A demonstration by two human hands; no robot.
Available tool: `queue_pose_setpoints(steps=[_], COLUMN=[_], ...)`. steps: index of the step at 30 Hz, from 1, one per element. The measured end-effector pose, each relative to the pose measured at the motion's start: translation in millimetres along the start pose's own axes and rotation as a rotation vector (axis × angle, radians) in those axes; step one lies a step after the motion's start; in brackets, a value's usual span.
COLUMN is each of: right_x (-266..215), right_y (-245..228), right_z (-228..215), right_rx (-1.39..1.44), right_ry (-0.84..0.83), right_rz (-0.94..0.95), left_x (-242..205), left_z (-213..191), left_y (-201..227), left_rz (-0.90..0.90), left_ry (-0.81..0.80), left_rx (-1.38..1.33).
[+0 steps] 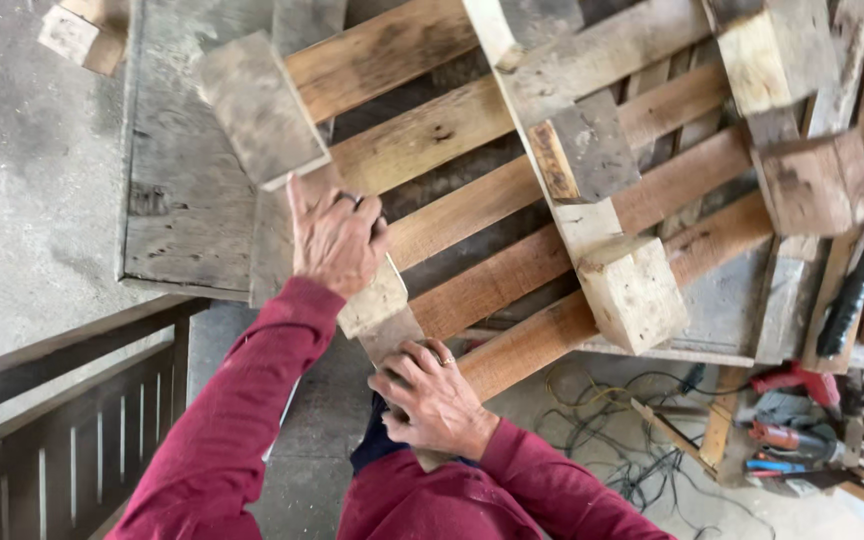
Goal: The person assembles a wooden pallet by nailing wooden planks onto a base frame. They use a hammer to drive nails into the wood, securing the planks in place. The person also flips the pallet over to work on the other side and adds additional wooden blocks for support.
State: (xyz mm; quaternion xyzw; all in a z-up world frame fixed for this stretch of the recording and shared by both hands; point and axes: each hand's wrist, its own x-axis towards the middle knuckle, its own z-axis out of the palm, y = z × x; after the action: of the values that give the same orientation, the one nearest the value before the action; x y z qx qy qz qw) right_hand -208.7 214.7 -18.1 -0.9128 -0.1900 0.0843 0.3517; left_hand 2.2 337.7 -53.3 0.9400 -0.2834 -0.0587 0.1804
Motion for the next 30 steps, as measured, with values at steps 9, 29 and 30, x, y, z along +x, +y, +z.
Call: queue_pose_setpoints(steps=[9,29,30], right_x=[-131,-252,-257], right_y=[48,25,20], right_z=[-50,-23,-24], right_rx=[-0.016,-0.467,-0.48], right_ry=[-0.272,0.327,0.336], right_rz=[-0.089,0.938,0.921], left_x=[-95,-56,-65], left_z=[39,9,7], left_y=[93,158,159], left_rz=[-0.104,0.742,0.717], left_ry=[0.061,-0.786,-0.784], left_rx=[-0.078,0.294,0.263])
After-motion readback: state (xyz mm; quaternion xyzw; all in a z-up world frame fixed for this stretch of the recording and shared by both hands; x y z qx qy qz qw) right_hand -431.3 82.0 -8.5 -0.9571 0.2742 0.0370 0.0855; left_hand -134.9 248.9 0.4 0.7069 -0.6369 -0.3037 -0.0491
